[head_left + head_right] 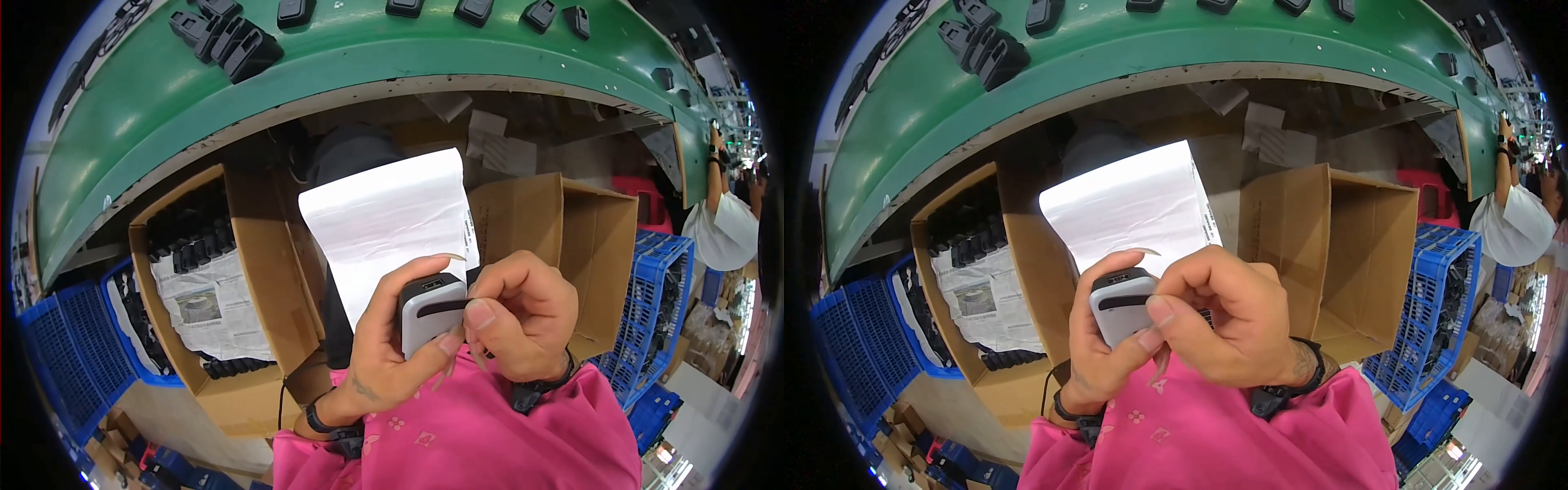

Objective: The person picks up a grey device from a box, peels a black sticker from a sheet, and applies it to the device. After placing the device on a conveyor belt, the person organizes several components on the belt and packs them into a cardboard box.

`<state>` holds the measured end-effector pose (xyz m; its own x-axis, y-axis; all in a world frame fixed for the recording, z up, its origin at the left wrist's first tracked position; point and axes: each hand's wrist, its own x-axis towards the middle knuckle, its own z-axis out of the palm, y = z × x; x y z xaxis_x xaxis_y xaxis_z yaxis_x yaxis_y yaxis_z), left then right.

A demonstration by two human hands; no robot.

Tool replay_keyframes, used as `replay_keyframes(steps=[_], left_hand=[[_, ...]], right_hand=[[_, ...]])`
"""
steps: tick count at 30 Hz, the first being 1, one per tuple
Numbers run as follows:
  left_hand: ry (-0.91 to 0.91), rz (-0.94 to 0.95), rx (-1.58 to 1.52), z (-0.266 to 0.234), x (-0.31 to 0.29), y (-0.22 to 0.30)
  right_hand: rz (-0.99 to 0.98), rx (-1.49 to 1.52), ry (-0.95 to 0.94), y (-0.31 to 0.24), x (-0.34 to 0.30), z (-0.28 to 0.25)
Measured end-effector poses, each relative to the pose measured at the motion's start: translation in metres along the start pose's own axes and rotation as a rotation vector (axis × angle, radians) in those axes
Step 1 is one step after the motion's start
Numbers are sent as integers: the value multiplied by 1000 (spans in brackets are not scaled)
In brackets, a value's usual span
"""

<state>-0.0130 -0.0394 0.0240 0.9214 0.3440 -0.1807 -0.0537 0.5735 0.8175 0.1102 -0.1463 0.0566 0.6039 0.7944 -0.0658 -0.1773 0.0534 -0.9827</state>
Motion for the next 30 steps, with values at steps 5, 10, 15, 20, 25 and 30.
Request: replay_keyframes(steps=[5,10,15,20,25,30], left_hand=[[-18,-26,6,1,1,1],[-12,-82,8,1,0,4],[4,-42,52,0,1,0],[16,-10,109,2,2,2],[37,20,161,3,1,2],[46,69,224,1,2,1]], right_hand=[[6,-17,1,-1,0,-1],[14,-42,5,-1,1,0],[31,-89,13,-1,0,-1],[-57,-195,9,-1,2,1],[-114,-273,55,1,3,5],[-152,-333,56,3,2,5]])
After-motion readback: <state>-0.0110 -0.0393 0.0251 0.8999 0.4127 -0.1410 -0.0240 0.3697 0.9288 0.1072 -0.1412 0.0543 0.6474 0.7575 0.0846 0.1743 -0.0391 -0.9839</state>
